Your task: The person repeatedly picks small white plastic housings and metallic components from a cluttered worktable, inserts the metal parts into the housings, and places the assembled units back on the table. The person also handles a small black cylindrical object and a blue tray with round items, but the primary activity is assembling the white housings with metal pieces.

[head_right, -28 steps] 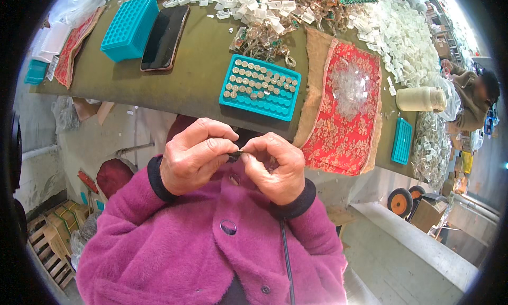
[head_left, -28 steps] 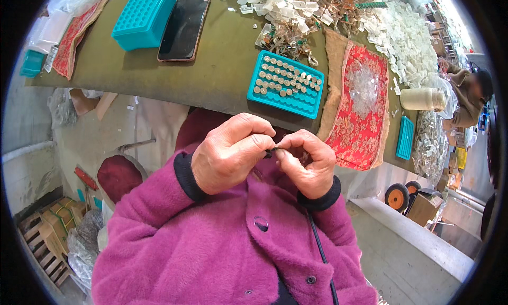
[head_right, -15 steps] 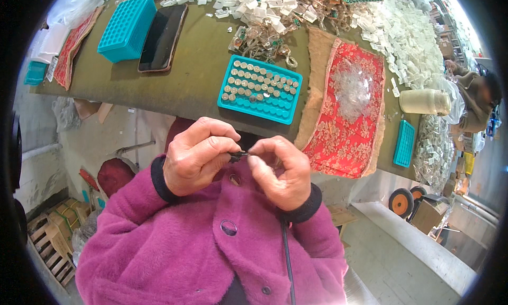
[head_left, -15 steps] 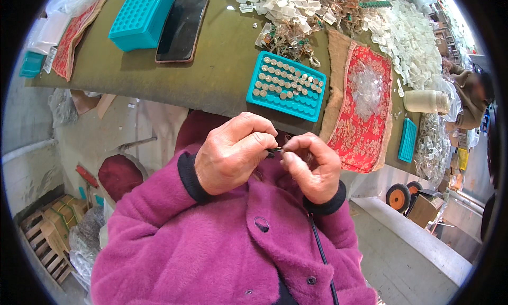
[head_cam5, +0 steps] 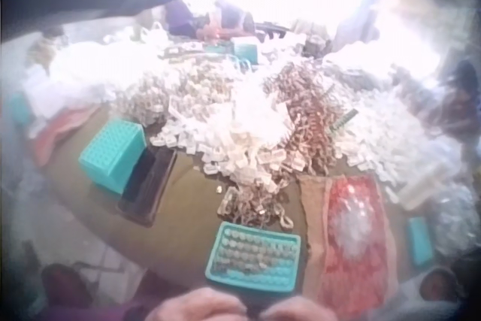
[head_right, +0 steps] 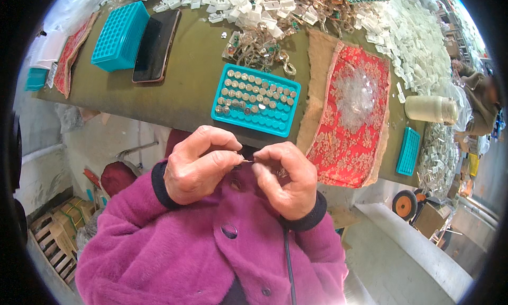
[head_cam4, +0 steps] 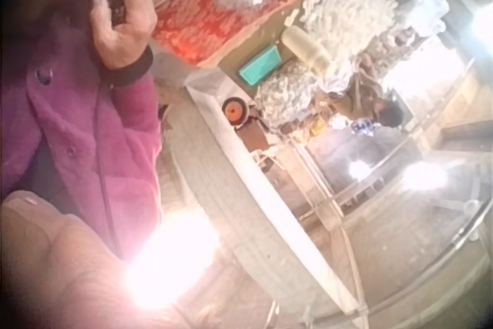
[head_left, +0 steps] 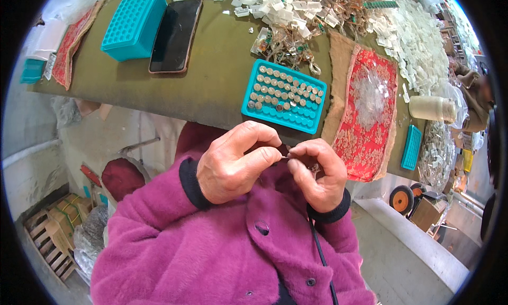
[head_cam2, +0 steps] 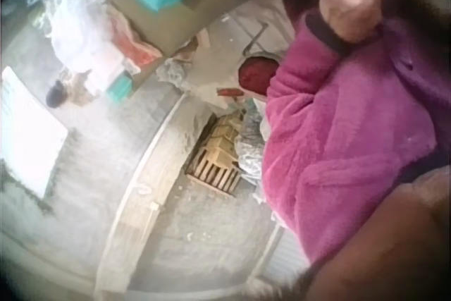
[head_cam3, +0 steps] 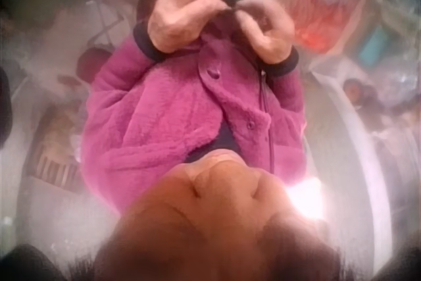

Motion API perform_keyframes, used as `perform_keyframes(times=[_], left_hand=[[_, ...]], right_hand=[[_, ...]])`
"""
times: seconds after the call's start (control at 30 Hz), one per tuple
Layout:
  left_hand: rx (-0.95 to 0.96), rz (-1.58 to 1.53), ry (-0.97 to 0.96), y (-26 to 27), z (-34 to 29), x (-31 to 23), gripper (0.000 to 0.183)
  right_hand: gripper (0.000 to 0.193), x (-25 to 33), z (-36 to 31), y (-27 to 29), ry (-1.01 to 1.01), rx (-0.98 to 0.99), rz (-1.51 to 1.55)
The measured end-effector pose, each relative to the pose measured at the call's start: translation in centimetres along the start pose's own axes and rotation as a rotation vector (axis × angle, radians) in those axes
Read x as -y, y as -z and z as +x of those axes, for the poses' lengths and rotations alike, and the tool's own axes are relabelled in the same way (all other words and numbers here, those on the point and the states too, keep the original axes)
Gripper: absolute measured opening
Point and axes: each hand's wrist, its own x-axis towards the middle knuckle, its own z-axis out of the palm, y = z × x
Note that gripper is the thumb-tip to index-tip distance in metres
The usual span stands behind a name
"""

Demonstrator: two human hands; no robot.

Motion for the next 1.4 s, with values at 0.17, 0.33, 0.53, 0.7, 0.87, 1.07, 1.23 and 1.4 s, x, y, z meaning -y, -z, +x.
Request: perform_keyframes(times=[0.17,0.33,0.53,0.7,0.87,1.07,1.23,1.4], left_hand=[[0.038,-0.186,0.059,0.1,1.4,0.0,0.034],[-0.049,0.026,0.067,1.8,5.6,3.8,0.047],[-0.061,0.708,0.15,3.8,11.9,13.5,0.034],[-0.007,0.896,0.19,2.7,11.9,15.8,0.01],[0.015,0.872,0.162,3.4,10.7,14.3,0.004],[-0.025,0.534,0.354,5.4,5.9,8.3,0.01],[-0.199,-0.444,0.72,5.5,1.5,4.3,0.034],[-0.061,-0.841,0.746,3.6,-1.3,2.2,0.032]], right_hand=[[0.023,-1.0,0.8,0.6,0.164,0.075,0.02],[0.019,-2.5,0.7,2.0,0.006,-0.217,0.173],[0.015,-5.4,1.3,3.1,0.127,-0.316,0.301],[0.014,-5.7,1.5,2.9,0.081,-0.344,0.331],[0.016,-5.4,1.3,2.8,0.039,-0.321,0.293],[0.014,-5.5,1.2,2.7,0.08,-0.342,0.262],[0.013,-4.7,1.2,2.1,0.096,-0.353,0.232],[0.012,-2.9,0.4,0.9,0.139,-0.322,0.165]])
